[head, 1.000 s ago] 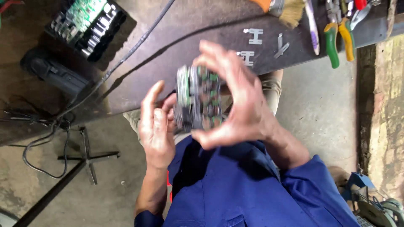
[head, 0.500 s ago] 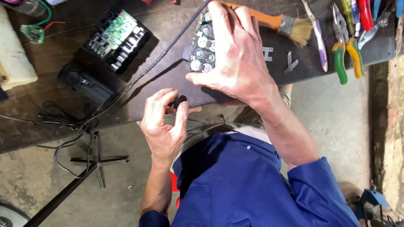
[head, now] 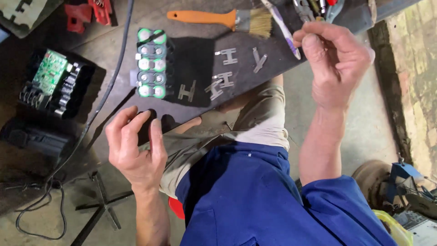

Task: Placing metal connectors on a battery pack and trimming them to size using side cutters.

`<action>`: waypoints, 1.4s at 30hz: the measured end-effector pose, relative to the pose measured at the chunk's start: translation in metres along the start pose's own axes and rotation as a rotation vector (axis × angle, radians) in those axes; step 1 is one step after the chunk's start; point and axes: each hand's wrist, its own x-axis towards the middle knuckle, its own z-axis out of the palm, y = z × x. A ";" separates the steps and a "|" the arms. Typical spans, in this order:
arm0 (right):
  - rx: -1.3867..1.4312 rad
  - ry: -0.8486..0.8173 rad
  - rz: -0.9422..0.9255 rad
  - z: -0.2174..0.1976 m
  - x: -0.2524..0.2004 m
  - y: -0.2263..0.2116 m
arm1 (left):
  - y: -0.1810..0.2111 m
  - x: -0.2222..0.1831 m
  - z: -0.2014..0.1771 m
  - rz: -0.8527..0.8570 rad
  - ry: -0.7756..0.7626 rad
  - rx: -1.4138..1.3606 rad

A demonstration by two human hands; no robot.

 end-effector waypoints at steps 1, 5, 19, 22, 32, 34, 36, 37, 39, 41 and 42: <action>-0.003 0.015 -0.001 -0.009 -0.006 0.012 | 0.002 0.000 0.005 0.014 -0.005 -0.005; -0.098 0.038 0.014 -0.027 -0.026 0.029 | 0.017 -0.004 0.026 0.163 0.081 0.037; -0.472 0.094 -0.287 -0.029 -0.032 0.052 | 0.039 -0.008 0.059 0.152 0.033 0.125; -0.573 0.072 -0.284 -0.033 -0.027 0.057 | 0.033 -0.010 0.059 0.081 0.028 0.159; -0.724 0.022 -0.213 -0.032 -0.010 0.071 | 0.047 0.004 0.080 0.273 -0.179 0.288; -0.708 0.030 -0.195 -0.033 -0.009 0.069 | 0.046 0.004 0.084 0.302 -0.215 0.393; -0.663 -0.005 -0.177 -0.032 -0.009 0.064 | 0.043 0.003 0.084 0.373 -0.165 0.431; -0.671 0.005 -0.175 -0.034 -0.009 0.064 | 0.042 0.005 0.087 0.383 -0.165 0.423; -0.670 -0.020 -0.161 -0.031 -0.010 0.064 | 0.038 0.003 0.087 0.434 -0.074 0.366; -0.701 -0.005 -0.195 -0.032 -0.010 0.072 | 0.035 0.002 0.090 0.423 -0.096 0.317; -0.735 0.011 -0.235 -0.027 -0.011 0.076 | 0.032 -0.001 0.088 0.412 -0.110 0.265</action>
